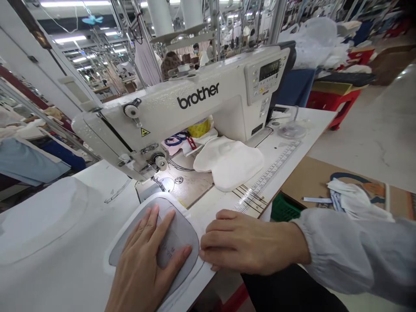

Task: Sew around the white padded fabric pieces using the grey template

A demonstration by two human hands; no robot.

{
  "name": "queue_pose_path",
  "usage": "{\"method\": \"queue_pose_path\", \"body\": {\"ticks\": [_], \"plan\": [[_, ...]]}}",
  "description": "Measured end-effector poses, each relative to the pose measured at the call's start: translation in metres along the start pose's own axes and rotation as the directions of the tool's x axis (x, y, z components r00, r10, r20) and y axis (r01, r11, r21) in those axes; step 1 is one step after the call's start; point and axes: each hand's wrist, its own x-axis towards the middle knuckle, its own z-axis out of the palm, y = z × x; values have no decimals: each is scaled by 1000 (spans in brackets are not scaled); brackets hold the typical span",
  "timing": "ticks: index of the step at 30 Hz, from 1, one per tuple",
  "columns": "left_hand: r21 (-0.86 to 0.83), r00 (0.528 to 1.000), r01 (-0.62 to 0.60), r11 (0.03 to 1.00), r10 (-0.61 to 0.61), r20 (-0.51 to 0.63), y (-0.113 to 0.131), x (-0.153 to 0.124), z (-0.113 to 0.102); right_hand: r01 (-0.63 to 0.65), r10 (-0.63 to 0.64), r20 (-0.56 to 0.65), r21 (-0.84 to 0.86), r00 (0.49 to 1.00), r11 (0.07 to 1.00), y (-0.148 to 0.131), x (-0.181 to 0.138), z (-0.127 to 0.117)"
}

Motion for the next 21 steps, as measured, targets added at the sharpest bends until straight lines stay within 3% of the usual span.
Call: {"method": "queue_pose_path", "body": {"ticks": [10,21], "plan": [[28,999,-48,998,48,8,-6,-1,2,-87,85,45,34,995,996,-5,0,0],[87,997,-70,994,71,-7,-13,-6,9,-132,132,2,35,991,991,-15,-3,0]]}}
